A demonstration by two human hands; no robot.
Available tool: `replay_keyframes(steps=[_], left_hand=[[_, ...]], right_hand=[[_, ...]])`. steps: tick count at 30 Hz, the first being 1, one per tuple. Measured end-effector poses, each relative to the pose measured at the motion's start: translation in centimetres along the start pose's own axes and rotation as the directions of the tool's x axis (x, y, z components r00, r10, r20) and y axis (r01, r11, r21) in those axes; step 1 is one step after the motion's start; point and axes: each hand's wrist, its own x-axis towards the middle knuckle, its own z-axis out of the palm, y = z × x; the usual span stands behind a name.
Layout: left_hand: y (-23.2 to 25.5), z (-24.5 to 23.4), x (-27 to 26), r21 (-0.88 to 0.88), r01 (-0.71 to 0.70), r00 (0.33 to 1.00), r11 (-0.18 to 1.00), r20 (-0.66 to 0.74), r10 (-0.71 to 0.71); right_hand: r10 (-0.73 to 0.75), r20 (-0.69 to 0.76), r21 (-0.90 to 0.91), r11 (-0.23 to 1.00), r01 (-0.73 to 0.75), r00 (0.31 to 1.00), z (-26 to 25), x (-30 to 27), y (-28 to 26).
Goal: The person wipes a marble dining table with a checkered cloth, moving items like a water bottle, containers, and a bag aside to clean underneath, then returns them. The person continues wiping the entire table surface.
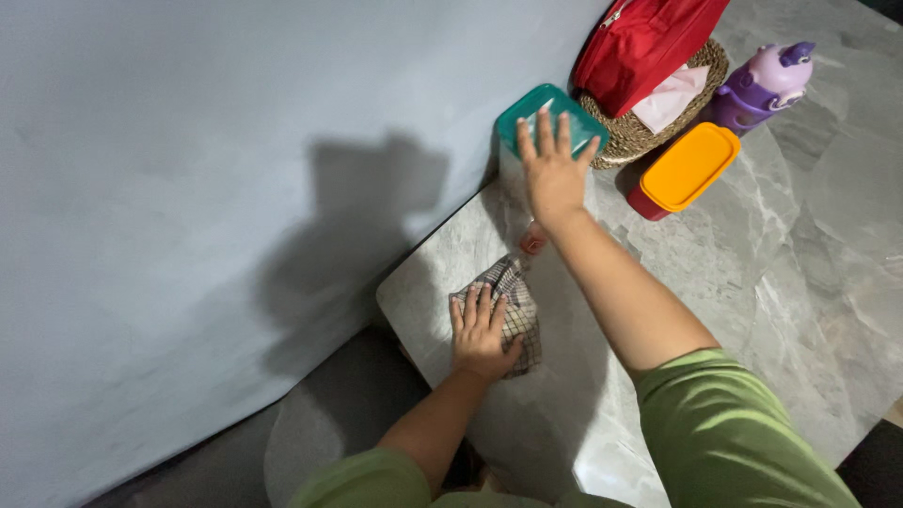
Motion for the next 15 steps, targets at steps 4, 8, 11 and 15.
replay_keyframes(steps=[4, 8, 11, 15], left_hand=[[-0.1, 0.0, 0.3, 0.030, -0.006, 1.000, 1.000, -0.001, 0.006], [0.0, 0.3, 0.3, 0.056, 0.008, 1.000, 0.998, 0.027, -0.009], [-0.1, 0.3, 0.4, 0.040, 0.018, 0.999, 0.999, 0.043, -0.020], [-0.2, 0.6, 0.3, 0.024, -0.012, 1.000, 1.000, -0.012, 0.012]], right_hand=[[-0.007, 0.021, 0.082, 0.997, 0.005, 1.000, -0.1, 1.6, 3.6], [0.000, 0.035, 0.141, 0.990, -0.005, 0.999, 0.0, 1.9, 5.4], [0.019, 0.027, 0.127, 0.992, -0.023, 0.999, 0.5, 2.7, 6.1], [0.011, 0.013, 0.115, 0.993, -0.013, 1.000, 1.7, 3.7, 7.8]])
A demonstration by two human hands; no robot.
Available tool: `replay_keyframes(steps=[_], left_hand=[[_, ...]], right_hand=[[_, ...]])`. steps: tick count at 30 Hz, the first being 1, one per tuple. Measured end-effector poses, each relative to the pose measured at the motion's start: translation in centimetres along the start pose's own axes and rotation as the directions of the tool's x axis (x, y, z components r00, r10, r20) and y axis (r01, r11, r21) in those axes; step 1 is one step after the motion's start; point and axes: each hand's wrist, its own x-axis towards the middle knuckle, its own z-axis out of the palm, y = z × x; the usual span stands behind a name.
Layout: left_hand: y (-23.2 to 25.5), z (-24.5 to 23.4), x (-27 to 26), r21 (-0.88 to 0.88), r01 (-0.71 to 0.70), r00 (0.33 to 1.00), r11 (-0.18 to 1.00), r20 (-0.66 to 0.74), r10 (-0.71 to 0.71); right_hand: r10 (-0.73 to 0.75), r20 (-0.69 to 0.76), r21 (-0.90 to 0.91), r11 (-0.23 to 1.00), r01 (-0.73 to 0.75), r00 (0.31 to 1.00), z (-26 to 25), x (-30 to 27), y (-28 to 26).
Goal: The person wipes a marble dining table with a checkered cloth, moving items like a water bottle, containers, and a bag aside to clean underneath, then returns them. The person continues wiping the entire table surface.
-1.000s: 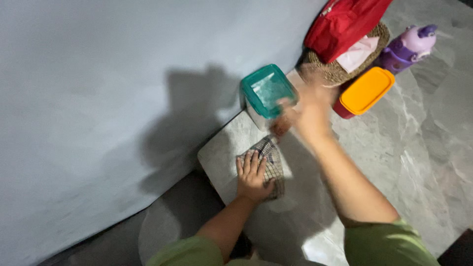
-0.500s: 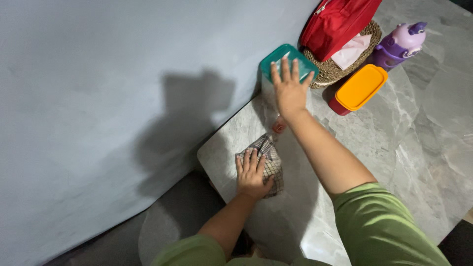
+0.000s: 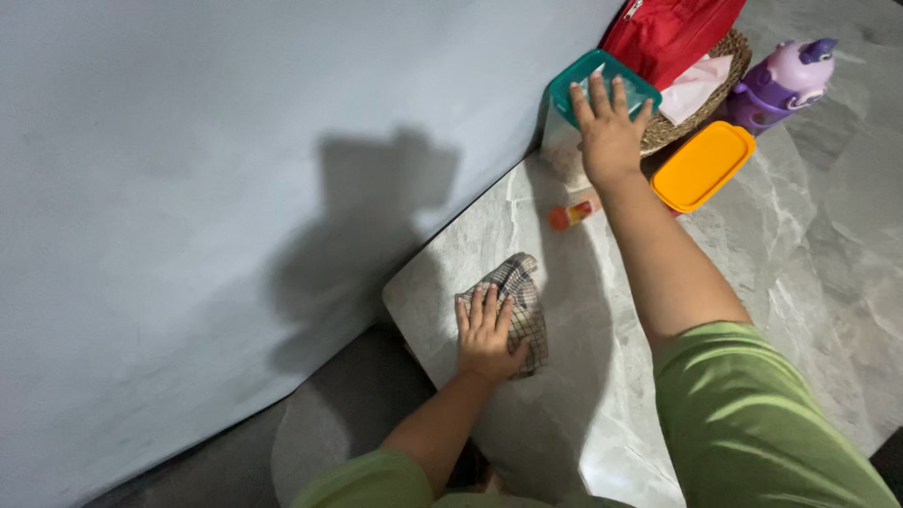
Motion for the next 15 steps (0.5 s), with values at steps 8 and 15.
replay_keyframes(steps=[8, 15], left_hand=[[0.0, -0.1, -0.5, 0.001, -0.029, 0.997, 1.000, -0.077, 0.029], [0.1, -0.2, -0.3, 0.004, -0.048, 0.991, 0.999, -0.128, 0.048]], right_hand=[[0.025, 0.043, 0.006, 1.000, -0.025, 0.999, 0.6, 1.9, 3.1], [-0.020, -0.038, 0.159, 0.987, 0.026, 0.999, -1.0, 1.0, 4.0]])
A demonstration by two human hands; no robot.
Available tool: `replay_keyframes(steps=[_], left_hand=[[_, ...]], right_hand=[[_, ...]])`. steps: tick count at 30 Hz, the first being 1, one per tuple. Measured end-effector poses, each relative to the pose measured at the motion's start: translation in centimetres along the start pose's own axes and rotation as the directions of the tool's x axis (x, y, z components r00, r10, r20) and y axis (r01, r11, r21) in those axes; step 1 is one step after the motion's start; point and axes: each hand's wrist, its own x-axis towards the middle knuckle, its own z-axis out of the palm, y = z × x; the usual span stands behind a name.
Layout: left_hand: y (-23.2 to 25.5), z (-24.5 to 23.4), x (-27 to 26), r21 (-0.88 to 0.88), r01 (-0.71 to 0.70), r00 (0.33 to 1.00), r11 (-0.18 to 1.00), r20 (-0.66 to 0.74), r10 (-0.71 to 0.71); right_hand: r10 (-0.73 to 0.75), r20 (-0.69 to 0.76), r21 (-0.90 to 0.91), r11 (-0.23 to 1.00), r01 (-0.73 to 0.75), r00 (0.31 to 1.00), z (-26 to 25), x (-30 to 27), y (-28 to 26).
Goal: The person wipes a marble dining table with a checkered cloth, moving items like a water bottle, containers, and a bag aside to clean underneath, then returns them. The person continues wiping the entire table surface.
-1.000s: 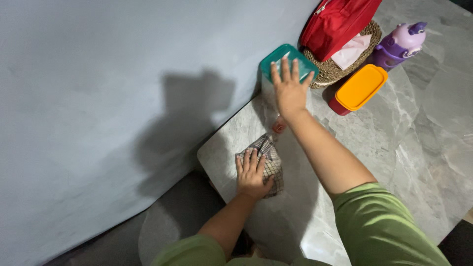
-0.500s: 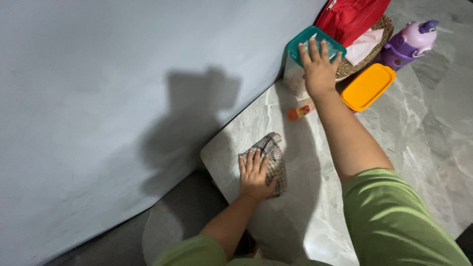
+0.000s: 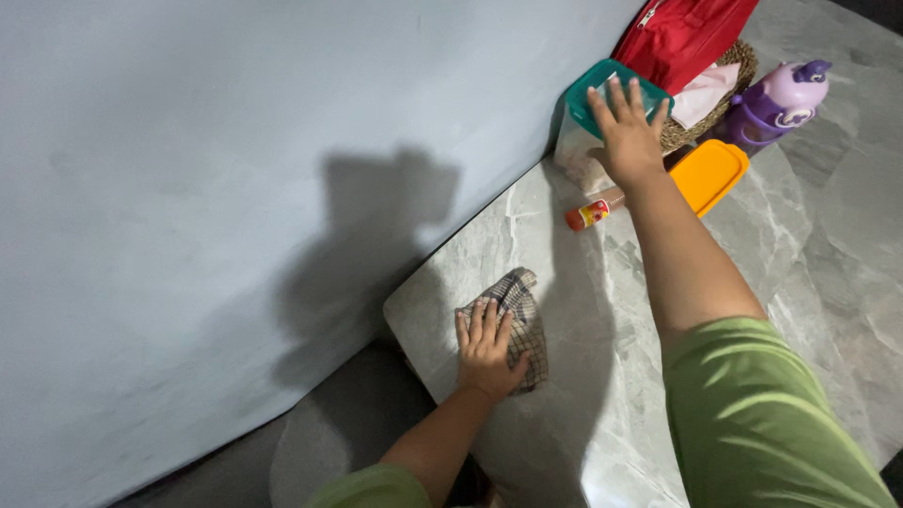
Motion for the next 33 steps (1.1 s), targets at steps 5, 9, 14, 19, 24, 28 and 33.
replay_keyframes(steps=[5, 9, 14, 19, 24, 28, 33], left_hand=[[-0.1, 0.2, -0.3, -0.012, -0.007, 1.000, 1.000, 0.013, 0.008], [-0.3, 0.6, -0.1, -0.013, -0.007, 1.000, 1.000, -0.015, 0.007], [-0.3, 0.5, 0.1, -0.017, 0.012, 1.000, 1.000, 0.025, -0.012], [-0.1, 0.5, -0.1, 0.016, -0.009, 1.000, 1.000, 0.027, 0.008], [-0.4, 0.7, 0.0, 0.038, 0.007, 0.998, 0.999, 0.070, -0.010], [-0.5, 1.0, -0.2, 0.024, -0.019, 0.999, 1.000, -0.025, 0.020], [-0.5, 0.8, -0.3, -0.004, -0.026, 0.999, 1.000, -0.033, 0.026]], right_hand=[[0.435, -0.344, 0.431, 0.860, -0.272, 0.832, 4.6, -5.5, 1.8], [0.638, -0.087, 0.330, 0.743, -0.582, 0.765, 10.6, -10.3, 3.5], [0.730, 0.481, 0.430, 0.286, -0.856, 0.485, 13.0, -12.2, 2.4], [0.756, 0.451, 0.493, 0.233, -0.838, 0.475, 12.9, -9.8, 1.9], [0.717, 0.513, 0.626, 0.064, -0.777, 0.472, 15.1, -7.5, 3.5], [0.747, 0.336, 0.656, 0.251, -0.712, 0.573, 16.9, -7.9, 4.8], [0.690, -0.198, 0.527, 0.674, -0.518, 0.696, 18.6, -7.6, 5.1]])
